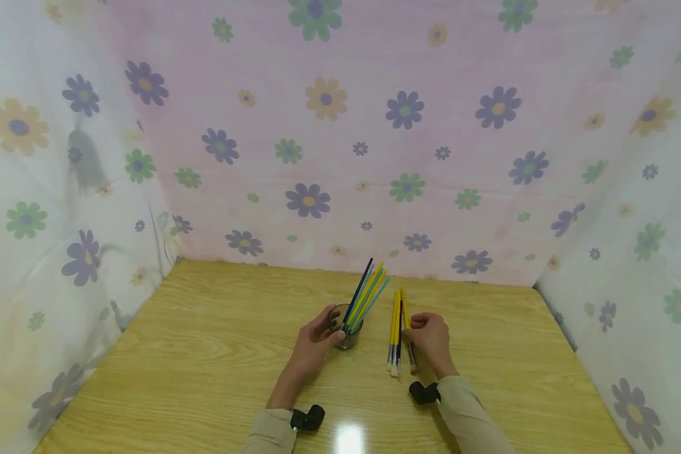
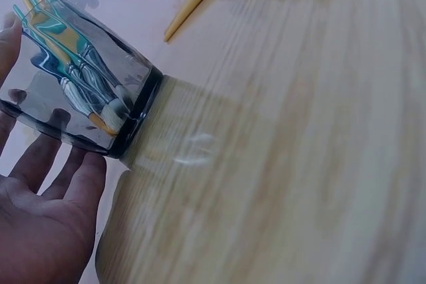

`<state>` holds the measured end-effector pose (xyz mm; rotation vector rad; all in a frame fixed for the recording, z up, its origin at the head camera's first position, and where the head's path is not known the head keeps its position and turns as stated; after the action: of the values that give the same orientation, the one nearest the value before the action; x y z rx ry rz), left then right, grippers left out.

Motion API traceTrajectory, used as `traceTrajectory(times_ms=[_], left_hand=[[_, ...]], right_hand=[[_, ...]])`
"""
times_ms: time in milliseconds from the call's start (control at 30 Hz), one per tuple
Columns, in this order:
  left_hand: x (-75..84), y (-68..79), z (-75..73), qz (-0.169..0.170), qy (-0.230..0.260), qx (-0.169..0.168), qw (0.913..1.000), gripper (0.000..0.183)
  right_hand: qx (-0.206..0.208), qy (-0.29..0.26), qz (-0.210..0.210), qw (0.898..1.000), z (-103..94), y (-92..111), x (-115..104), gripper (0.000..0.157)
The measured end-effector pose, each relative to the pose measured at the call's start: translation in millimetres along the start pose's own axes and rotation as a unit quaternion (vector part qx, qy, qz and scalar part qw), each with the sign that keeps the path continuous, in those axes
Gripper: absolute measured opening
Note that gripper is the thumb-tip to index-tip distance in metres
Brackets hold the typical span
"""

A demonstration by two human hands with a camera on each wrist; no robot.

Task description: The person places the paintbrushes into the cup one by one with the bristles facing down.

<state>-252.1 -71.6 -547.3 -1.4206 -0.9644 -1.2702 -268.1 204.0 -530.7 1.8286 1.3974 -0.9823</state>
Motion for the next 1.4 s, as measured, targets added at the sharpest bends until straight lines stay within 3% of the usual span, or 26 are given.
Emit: traceTrajectory(times_ms=[333, 767, 1100, 1400], left_hand=[[-0.2, 1.1, 0.1, -0.01, -0.001, -0.002, 0.9999, 0.068], [1.4, 3.9, 3.0, -0.005, 0.006, -0.008, 0.9999, 0.069], [2.0, 2.4, 3.0, -0.007, 0.002, -0.007, 0.9999, 0.069], [0.6, 1.0, 1.5, -0.013, 0.0, -0.001, 0.9999, 0.068]], right_hand=[[-0.041, 0.031, 0.003, 0.999, -5.3, -6, -5, 0.033], [-0.107, -0.075, 0.058, 0.99, -12.5, -13, 9, 0.042], [-0.096, -0.16, 0.118, 0.975, -13.0, -7, 22, 0.049], [-0.075, -0.227, 0.116, 0.964, -9.7, 0, 29, 0.051]])
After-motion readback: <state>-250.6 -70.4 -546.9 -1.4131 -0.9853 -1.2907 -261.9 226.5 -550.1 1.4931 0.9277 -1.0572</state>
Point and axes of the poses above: each hand's wrist, its own y-axis away from the middle knuckle, its own z-axis out of the palm, x = y × z, the point moved 4 cm from there along -y, towards the middle knuckle
